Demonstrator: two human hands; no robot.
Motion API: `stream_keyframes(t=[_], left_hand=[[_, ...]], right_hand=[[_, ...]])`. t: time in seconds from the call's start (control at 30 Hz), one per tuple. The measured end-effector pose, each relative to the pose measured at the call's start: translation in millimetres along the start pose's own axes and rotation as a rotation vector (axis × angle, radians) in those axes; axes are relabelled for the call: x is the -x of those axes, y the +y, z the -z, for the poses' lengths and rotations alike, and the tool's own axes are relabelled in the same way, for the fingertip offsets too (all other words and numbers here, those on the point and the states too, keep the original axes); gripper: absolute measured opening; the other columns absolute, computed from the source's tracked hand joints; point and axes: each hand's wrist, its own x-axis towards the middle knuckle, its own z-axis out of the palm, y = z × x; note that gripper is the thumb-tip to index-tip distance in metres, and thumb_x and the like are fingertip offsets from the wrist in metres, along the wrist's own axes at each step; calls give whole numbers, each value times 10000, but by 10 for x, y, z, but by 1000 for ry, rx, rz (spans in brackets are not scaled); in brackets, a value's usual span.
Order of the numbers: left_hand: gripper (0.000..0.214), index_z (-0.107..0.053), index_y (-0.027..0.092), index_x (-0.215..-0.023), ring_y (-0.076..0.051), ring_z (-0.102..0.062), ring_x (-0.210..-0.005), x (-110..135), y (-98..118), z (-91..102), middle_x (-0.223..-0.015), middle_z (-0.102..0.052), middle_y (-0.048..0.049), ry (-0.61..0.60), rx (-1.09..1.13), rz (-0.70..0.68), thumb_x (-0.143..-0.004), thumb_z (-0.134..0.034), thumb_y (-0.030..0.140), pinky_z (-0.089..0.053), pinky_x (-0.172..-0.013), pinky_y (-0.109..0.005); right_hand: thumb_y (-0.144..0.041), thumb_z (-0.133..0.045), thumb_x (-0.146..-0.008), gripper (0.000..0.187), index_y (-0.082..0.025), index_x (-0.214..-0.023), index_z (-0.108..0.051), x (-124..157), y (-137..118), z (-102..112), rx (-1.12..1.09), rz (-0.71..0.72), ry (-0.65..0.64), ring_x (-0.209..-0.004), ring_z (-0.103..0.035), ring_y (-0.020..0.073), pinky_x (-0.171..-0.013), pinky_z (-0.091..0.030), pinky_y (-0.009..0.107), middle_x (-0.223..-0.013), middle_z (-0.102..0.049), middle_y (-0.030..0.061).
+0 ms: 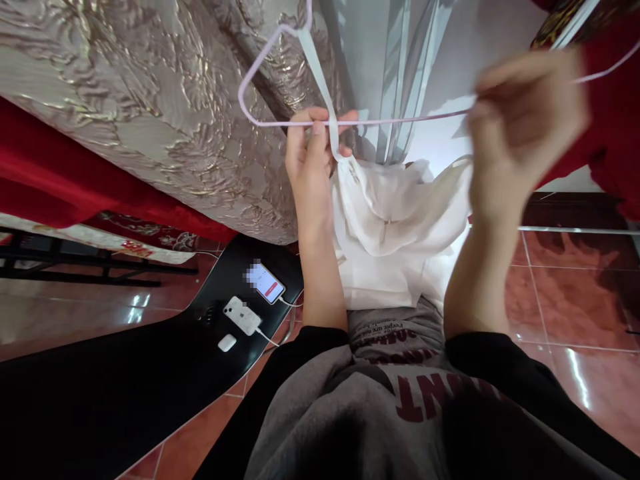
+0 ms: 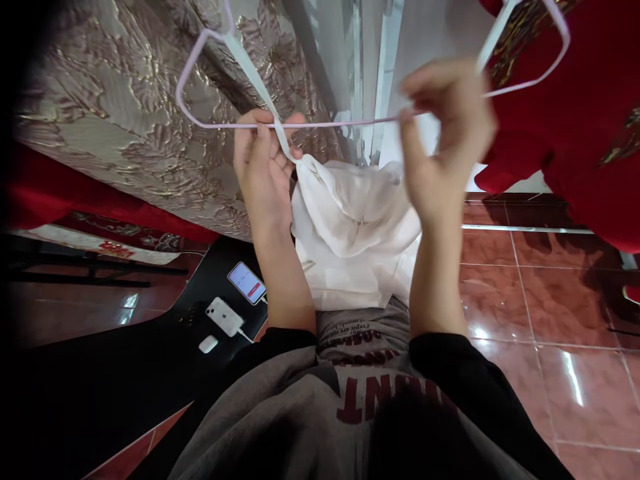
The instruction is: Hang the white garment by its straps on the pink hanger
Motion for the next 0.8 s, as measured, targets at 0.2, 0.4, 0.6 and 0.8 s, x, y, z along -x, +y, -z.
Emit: stream_keyframes(t=[0.2,0.4,0.6,0.8], left_hand=[[271,-661,186,-915,-223,-626,-845,177,250,210,-832,-660,-75,-93,-265,50,-951,-416,297,-461,-894,-381],[434,-642,153,-973,-192,-550,-1070,162,862,144,-1008,-592,-52,-122,67,33,-1004,-237,307,-447,-960,-303],[372,-539,214,-1043,-120,-307,-1323,-17,587,448,-1364,-433,54,137,206,-119,-999,-179,297,-454,-954,-209],[265,-541,189,-1079,-198,-484,-1190,11,176,274,-1271,-536,-32,43,116,118,-983,-316,291,-516,-738,-267]], right_hand=[[-391,-538,-810,227,-319,-1021,-580,221,228,-332,156,24,29,-1126,-454,178,-1002,-421,411,-1101,-497,28],[-421,-501,-832,211,-313,-987,-595,213,129,-267,145,-10,48,-1015,-459,169,-851,-467,348,-990,-507,37],[-430,-482,-841,221,-317,-983,-607,260,123,-267,138,-44,61,-1020,-446,163,-862,-476,345,-995,-521,34],[-365,-489,-845,244,-333,-1069,-580,302,14,-328,57,-30,-11,-1116,-471,147,-967,-472,352,-1116,-539,3]])
